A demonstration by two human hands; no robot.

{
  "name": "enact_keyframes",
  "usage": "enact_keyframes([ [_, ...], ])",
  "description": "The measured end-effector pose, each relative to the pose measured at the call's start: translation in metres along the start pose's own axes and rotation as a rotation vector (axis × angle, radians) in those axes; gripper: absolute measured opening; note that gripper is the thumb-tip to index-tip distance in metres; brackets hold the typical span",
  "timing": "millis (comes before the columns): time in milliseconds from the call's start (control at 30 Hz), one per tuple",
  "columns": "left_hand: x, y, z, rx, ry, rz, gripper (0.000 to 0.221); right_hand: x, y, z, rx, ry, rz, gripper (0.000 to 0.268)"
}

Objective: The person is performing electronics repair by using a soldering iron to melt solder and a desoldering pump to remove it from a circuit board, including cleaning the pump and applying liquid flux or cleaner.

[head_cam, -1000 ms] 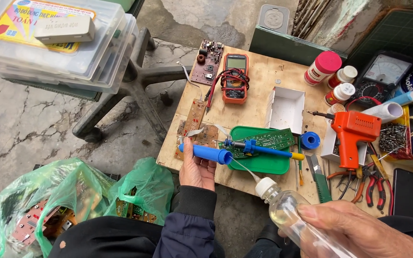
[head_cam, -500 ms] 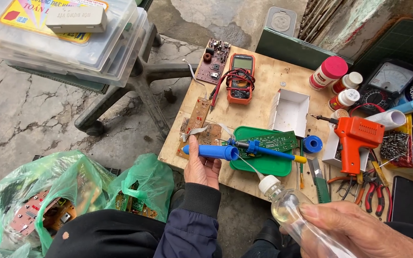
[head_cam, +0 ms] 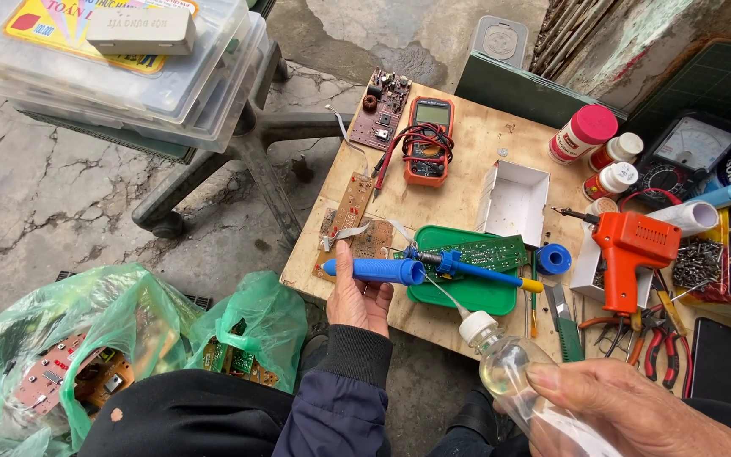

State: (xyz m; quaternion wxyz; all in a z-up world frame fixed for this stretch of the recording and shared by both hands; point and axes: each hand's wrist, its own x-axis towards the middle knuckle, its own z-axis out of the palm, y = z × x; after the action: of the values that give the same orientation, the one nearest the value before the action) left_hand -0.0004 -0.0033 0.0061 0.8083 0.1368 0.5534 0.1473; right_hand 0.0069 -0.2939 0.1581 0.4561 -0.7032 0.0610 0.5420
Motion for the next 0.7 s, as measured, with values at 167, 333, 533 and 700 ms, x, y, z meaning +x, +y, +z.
enact_keyframes([
  [167,0.000,-0.002,-0.001,-0.005,0.001,-0.003,0.061,-0.007,-0.024,0.025,0.415,-0.074,0.151,0.065],
  [333,0.003,-0.002,-0.003,-0.005,-0.007,-0.014,0.059,-0.008,-0.031,0.030,0.530,-0.091,0.143,0.064],
  [533,-0.001,0.000,0.000,-0.008,0.010,-0.020,0.062,-0.006,-0.031,0.031,0.559,-0.083,0.193,0.064],
  [700,-0.002,0.001,-0.001,-0.013,0.008,-0.015,0.062,-0.006,-0.041,0.038,0.506,0.048,0.245,0.067],
])
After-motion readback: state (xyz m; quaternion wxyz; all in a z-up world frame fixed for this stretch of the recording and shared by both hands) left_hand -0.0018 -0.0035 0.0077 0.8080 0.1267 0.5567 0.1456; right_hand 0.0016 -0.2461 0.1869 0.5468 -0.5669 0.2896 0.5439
